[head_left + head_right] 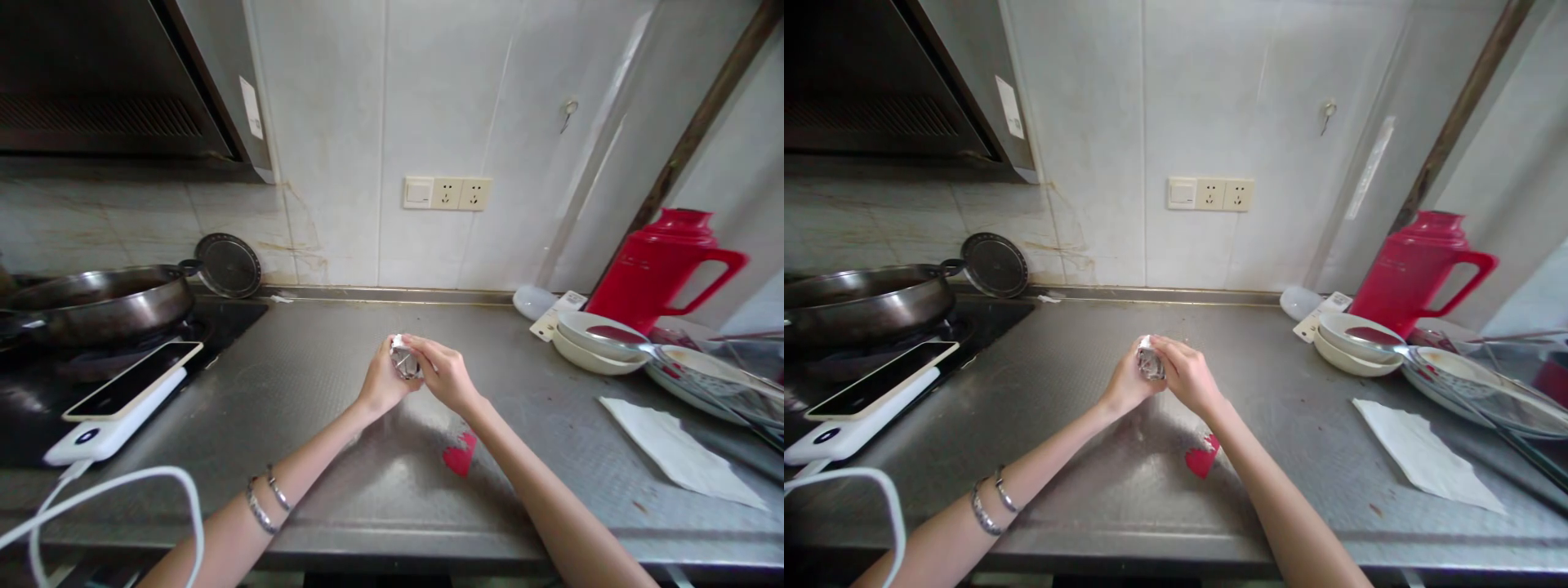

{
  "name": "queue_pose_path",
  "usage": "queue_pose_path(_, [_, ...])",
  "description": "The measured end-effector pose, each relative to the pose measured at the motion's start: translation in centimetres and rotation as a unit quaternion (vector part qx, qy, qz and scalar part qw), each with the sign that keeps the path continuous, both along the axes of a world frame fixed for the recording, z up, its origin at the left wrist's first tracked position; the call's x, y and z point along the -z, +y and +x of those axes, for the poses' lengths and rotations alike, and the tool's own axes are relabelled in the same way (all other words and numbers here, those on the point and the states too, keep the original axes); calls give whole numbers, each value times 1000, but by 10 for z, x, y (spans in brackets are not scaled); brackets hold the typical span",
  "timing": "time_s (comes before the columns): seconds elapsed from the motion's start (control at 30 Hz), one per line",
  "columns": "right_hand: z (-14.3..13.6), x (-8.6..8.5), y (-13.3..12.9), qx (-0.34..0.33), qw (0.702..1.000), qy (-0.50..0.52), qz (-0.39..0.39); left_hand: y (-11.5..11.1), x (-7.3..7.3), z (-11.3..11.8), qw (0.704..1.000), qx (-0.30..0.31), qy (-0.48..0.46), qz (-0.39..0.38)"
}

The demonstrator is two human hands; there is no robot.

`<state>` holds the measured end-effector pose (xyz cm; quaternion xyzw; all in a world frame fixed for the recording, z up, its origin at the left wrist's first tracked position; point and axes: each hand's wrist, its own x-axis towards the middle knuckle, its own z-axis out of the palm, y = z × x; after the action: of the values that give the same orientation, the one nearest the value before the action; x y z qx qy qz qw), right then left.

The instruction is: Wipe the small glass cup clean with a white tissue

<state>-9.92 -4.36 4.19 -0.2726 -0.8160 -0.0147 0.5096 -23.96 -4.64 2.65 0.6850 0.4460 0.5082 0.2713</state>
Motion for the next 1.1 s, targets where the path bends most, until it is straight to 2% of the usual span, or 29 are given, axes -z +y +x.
queue_pose_path(0.27, [3,-9,-7,-27,999,22,5,5,-1,-2,999,-24,-35,-20])
queue_pose_path(0.37, [7,-11,-3,23,996,88,-26,6,0,-2,998,-17,-48,-37])
queue_pose_path(0.5, [8,-8,5,109,970,191,-108,2,2,-1,997,26,-55,-40])
queue_pose_path(0.57, [5,-4,6,97,964,199,-148,1,3,0,998,35,-50,-31])
queue_pose_path(0.67, [-2,1,4,56,968,179,-167,-1,4,2,998,46,-50,-15])
queue_pose_path(0.77, [-7,3,-3,43,974,165,-150,-2,2,3,997,52,-49,-19])
queue_pose_path(0.87, [-10,2,-10,40,981,149,-118,-4,-3,3,999,29,-26,-38])
queue_pose_path(0.97, [-11,1,-13,40,990,125,-60,-6,-5,2,998,34,-29,-43])
queue_pose_path(1.1, [-10,1,-15,20,997,72,26,0,1,-1,997,54,-46,-24])
